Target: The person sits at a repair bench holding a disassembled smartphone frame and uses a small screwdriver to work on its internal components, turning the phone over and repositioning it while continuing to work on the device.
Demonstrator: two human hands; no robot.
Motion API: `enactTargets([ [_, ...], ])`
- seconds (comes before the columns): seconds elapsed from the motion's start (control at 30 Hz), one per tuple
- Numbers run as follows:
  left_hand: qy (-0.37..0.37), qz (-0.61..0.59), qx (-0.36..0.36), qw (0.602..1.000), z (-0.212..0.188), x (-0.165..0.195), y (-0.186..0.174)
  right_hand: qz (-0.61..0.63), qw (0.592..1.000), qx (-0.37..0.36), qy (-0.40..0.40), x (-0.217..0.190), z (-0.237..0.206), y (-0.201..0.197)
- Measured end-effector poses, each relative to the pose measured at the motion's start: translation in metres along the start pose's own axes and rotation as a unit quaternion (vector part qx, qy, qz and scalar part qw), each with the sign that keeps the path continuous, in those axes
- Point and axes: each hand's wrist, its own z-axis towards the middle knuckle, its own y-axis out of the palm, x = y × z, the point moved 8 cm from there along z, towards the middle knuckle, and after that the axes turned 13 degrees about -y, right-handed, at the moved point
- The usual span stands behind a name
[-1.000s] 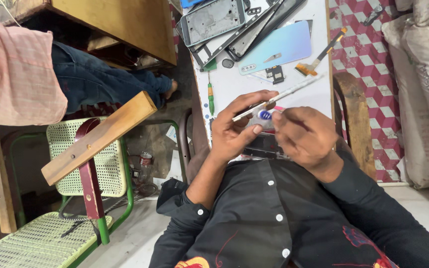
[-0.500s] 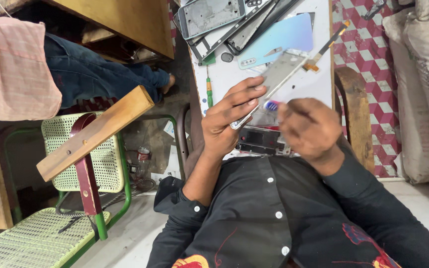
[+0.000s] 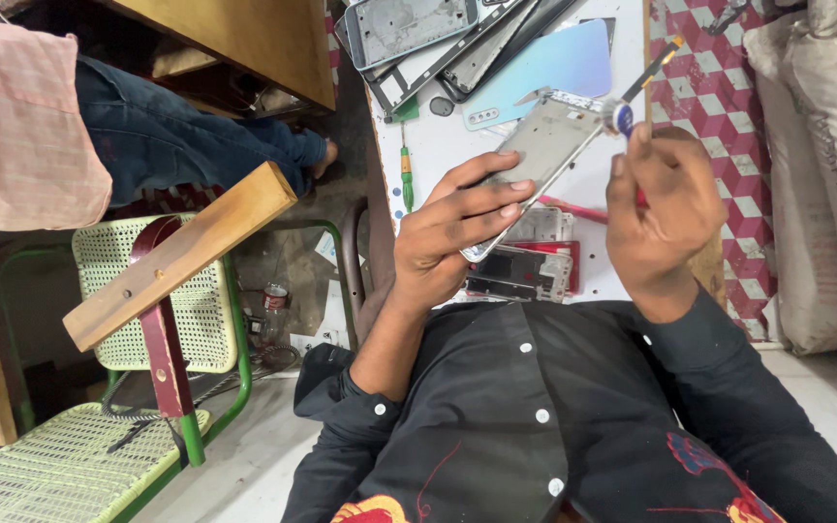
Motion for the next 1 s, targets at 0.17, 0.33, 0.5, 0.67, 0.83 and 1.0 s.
enactTargets([
  [0.17,-0.003,-0.001,0.012,1.000,0.002,0.003,-0.002,0.032,0.972,-0.026,-0.233,-0.047,-0.003,0.004],
  [0.33,-0.038,0.005,0.032,0.999,-0.001,-0.002,-0.001,0.072,0.997,-0.013,0.003,-0.009,0.010,-0.004],
  [0.5,-0.064,-0.042,0.044,0.996,-0.001,-0.018,-0.004,0.063,0.981,-0.047,-0.175,-0.040,0.014,0.001],
  [0.67,-0.078,-0.116,0.051,0.989,-0.011,-0.033,-0.008,0.067,0.997,-0.021,0.025,0.012,0.001,0.005],
  [0.83,-0.128,-0.297,0.087,0.942,-0.020,-0.064,-0.006,0.062,0.996,0.006,0.068,0.045,-0.014,0.000],
  [1.0,-0.187,-0.401,0.127,0.888,-0.025,-0.094,-0.007,0.086,0.995,-0.008,0.047,0.036,-0.021,0.004],
])
